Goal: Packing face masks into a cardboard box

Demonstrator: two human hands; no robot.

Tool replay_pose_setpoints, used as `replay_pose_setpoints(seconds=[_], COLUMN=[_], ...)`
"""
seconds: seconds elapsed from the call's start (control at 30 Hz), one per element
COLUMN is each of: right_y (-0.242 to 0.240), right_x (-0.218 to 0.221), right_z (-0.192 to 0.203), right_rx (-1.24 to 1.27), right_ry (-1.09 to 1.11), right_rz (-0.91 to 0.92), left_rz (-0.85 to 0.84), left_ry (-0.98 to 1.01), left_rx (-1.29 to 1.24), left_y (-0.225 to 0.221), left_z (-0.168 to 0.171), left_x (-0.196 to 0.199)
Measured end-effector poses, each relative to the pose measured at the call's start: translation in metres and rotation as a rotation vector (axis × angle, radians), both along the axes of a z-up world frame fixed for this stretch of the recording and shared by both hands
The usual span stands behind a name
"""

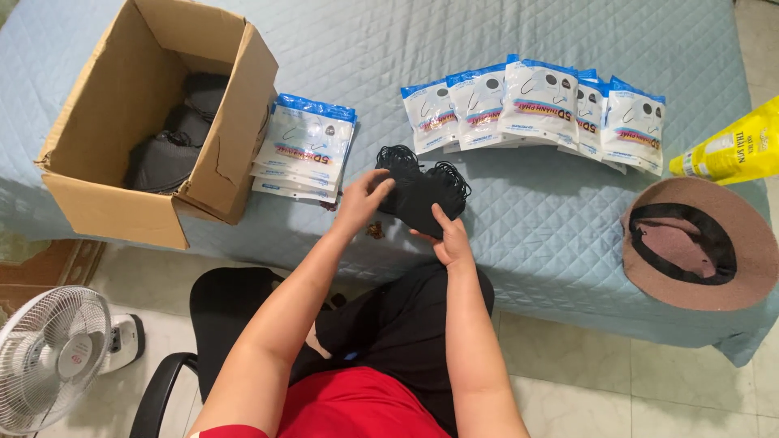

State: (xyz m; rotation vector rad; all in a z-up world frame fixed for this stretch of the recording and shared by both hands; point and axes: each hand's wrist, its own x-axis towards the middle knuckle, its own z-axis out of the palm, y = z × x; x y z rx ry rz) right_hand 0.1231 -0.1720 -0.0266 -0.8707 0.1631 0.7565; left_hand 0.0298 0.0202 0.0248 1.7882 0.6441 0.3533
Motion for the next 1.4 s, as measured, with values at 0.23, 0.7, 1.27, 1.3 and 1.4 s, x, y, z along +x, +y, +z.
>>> replay_pose_setpoints(seconds=[0.23, 0.7, 1.27, 1.3, 1.4], right_y=[-0.002, -0.002, -0.007, -0.01, -0.007], right_x=[0.003, 0.007, 0.017, 0.016, 0.017], right_z=[-0.015, -0.006, -0.022, -0.023, -0.018], right_rx=[-0.011, 0.019, 0.033, 0.028, 0.008], right_ry=[-0.038, 0.041, 0.085, 0.102, 0.117], right_rz=[0.06, 0.032, -0.063, -0.074, -0.119], left_rz=[-0.056, 0.07, 0.013, 0.014, 0.003], left_ry=[0.039, 0.019, -0.08, -0.086, -0.162], left_rx=[0.066, -0.158, -0.345, -0.405, -0.479], left_y=[-0.005, 0.012, 0.019, 0.015, 0.025], left_z=[-0.024, -0.054, -0.007, -0.003, -0.021], left_x=[0.007, 0.005, -0.023, -0.027, -0.017])
